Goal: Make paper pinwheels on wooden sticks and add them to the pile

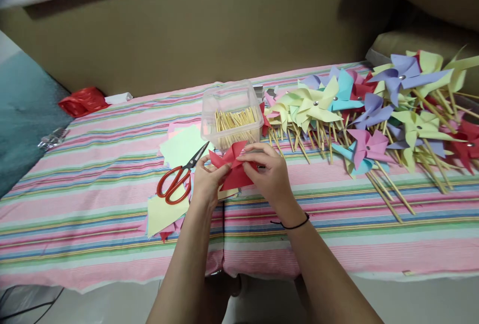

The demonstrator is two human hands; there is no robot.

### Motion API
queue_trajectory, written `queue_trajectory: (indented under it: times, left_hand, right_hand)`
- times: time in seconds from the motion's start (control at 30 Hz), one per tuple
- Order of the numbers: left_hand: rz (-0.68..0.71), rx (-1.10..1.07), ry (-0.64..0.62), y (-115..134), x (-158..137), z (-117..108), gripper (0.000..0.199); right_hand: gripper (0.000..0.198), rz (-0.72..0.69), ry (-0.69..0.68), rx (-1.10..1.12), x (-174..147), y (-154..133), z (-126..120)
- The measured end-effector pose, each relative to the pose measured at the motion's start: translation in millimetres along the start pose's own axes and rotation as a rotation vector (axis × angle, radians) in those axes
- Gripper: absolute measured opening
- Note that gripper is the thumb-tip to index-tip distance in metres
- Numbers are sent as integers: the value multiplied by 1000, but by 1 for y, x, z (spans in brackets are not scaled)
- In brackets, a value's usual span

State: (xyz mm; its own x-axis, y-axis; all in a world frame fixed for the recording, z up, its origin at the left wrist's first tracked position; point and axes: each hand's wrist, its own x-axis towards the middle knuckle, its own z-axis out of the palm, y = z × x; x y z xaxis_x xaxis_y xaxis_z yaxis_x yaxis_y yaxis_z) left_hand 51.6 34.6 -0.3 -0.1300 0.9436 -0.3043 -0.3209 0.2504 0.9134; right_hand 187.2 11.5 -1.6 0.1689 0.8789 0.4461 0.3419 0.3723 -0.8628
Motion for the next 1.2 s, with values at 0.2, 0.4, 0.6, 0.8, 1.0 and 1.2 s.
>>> queue_trajectory:
  times: [0.2,0.4,0.6,0.8,1.0,1.2]
  left_hand:
    - [-12,-26,-17,2,-2,-1,64]
    - [6,-43,-70,1,-2,-2,64]
    - [20,-51,-103,2,-4,0,64]
    - [41,-33,-138,4,-6,0,66]
    - [56,-29,-163,5,-6,0,67]
    - [52,2,-172,6,-6,-1,66]
  right_hand:
    - [13,-10,-34,9,0,2,2]
    - [11,33,-9,51,-1,3,2]
    - [8,107,17,96,-1,5,3]
    - [25,278,104,330,-1,5,8]
    - [54,513,24,478,-1,3,6]
    - [52,543,10,499,-1,7,3]
